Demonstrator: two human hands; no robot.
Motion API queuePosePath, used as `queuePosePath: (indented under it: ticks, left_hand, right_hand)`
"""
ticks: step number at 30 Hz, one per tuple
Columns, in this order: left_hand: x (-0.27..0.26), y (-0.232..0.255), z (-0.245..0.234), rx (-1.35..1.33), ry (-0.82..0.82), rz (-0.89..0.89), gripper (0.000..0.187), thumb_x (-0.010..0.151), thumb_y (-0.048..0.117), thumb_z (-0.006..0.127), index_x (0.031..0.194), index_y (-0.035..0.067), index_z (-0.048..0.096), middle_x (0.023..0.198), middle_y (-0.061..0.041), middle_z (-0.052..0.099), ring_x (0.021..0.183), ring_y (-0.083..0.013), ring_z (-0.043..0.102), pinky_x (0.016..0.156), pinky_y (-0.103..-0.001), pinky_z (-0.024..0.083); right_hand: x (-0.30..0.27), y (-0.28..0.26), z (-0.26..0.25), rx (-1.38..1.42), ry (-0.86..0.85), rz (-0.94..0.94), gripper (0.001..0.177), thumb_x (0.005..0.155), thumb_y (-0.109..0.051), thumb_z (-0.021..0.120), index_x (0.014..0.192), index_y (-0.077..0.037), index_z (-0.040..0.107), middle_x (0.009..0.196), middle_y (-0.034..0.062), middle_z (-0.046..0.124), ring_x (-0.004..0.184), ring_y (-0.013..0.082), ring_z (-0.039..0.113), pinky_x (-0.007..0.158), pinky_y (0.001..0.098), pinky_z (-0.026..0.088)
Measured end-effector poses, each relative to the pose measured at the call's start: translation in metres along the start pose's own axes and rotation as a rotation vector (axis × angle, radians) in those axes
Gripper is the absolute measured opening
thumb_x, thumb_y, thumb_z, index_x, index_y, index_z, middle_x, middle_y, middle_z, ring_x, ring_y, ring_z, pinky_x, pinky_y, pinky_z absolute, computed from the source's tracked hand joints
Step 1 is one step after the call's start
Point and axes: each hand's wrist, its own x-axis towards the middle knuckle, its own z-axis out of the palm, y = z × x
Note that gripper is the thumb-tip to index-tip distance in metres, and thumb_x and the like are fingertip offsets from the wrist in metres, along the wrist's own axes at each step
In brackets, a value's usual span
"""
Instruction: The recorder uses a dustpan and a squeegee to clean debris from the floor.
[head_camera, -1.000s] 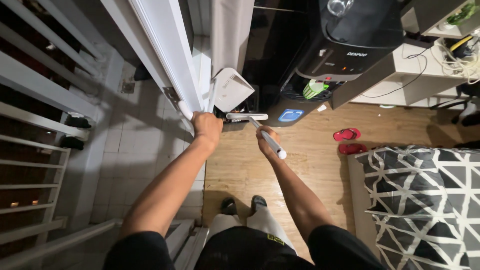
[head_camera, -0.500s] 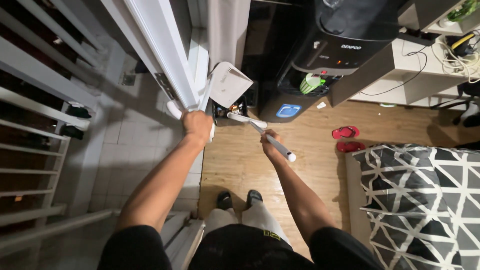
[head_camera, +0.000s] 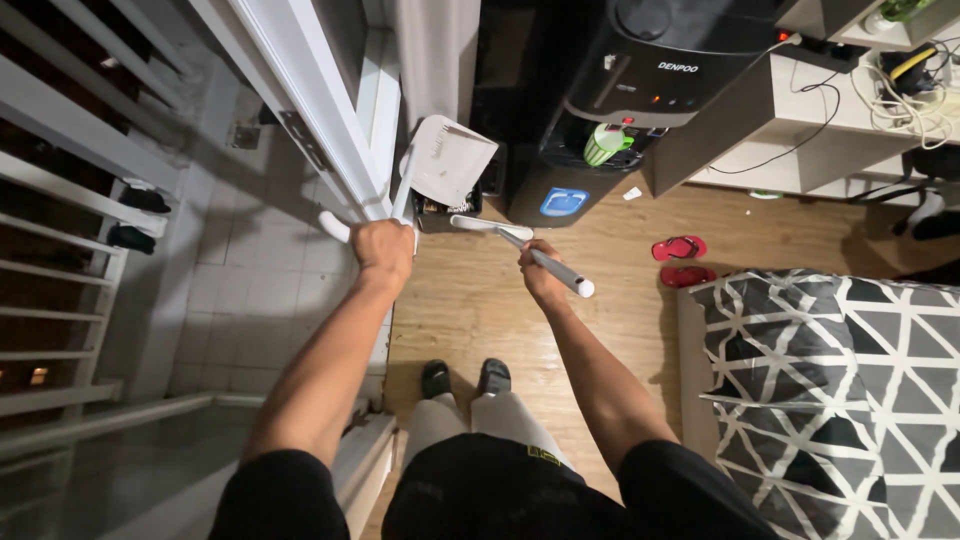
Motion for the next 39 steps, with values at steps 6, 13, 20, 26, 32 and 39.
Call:
queuePosePath:
  ticks: [6, 13, 20, 26, 32, 39]
  left_hand:
    - [-0.031, 0.005, -0.005, -0.340, -0.044, -0.130, 0.019, 0.090, 0.032, 0.074, 0.094, 0.015, 0.082, 0.090, -0.015, 0.078, 0.090, -0.0320, 0.076, 0.075, -0.045, 0.059]
    - [-0.090, 0.018, -0.025, -0.463, -0.099, -0.350, 0.040, 0.083, 0.055, 0.077, 0.102, 0.020, 0.080, 0.092, -0.015, 0.077, 0.089, -0.0342, 0.074, 0.077, -0.047, 0.057]
    - [-0.133, 0.031, 0.010, -0.631, -0.166, -0.495, 0.034, 0.085, 0.060, 0.071, 0.108, 0.038, 0.079, 0.096, -0.007, 0.078, 0.093, -0.0326, 0.073, 0.081, -0.045, 0.056]
    - [-0.156, 0.038, 0.020, -0.673, -0.225, -0.486, 0.032, 0.087, 0.061, 0.067, 0.106, 0.037, 0.078, 0.094, -0.003, 0.078, 0.092, -0.0313, 0.073, 0.081, -0.044, 0.056]
    - [-0.194, 0.038, 0.031, -0.769, -0.237, -0.488, 0.034, 0.089, 0.061, 0.065, 0.107, 0.035, 0.077, 0.097, -0.004, 0.077, 0.094, -0.0329, 0.071, 0.080, -0.046, 0.055]
    - [-0.240, 0.038, 0.057, -0.910, -0.323, -0.550, 0.038, 0.088, 0.062, 0.062, 0.102, 0.032, 0.079, 0.097, -0.003, 0.080, 0.097, -0.0300, 0.074, 0.083, -0.045, 0.056]
  right_hand:
    - [-0.019, -0.017, -0.025, -0.134, 0.006, -0.030, 0.015, 0.092, -0.014, 0.059, 0.101, -0.009, 0.070, 0.074, 0.0041, 0.070, 0.064, 0.0114, 0.066, 0.057, 0.0293, 0.052]
    - [-0.027, 0.021, -0.056, 0.097, -0.053, -0.015, 0.015, 0.092, -0.008, 0.056, 0.103, -0.007, 0.067, 0.078, 0.0069, 0.071, 0.071, 0.0124, 0.068, 0.062, 0.0272, 0.055]
    - [-0.055, 0.037, -0.071, 0.175, -0.034, -0.002, 0.012, 0.092, -0.006, 0.056, 0.098, -0.005, 0.067, 0.083, 0.0090, 0.068, 0.078, 0.0138, 0.070, 0.066, 0.0283, 0.057]
    - [-0.088, 0.026, -0.078, 0.045, 0.030, 0.021, 0.012, 0.088, -0.002, 0.059, 0.095, -0.005, 0.068, 0.076, 0.0080, 0.070, 0.069, 0.0139, 0.067, 0.060, 0.0280, 0.053]
    - [-0.122, 0.041, -0.079, -0.011, 0.048, -0.026, 0.013, 0.089, 0.000, 0.057, 0.093, -0.004, 0.068, 0.076, 0.0079, 0.070, 0.068, 0.0136, 0.068, 0.060, 0.0281, 0.054]
    - [-0.174, 0.059, -0.078, 0.052, 0.067, -0.018, 0.012, 0.097, -0.005, 0.054, 0.101, -0.003, 0.066, 0.080, 0.0094, 0.069, 0.074, 0.0150, 0.068, 0.068, 0.0297, 0.058]
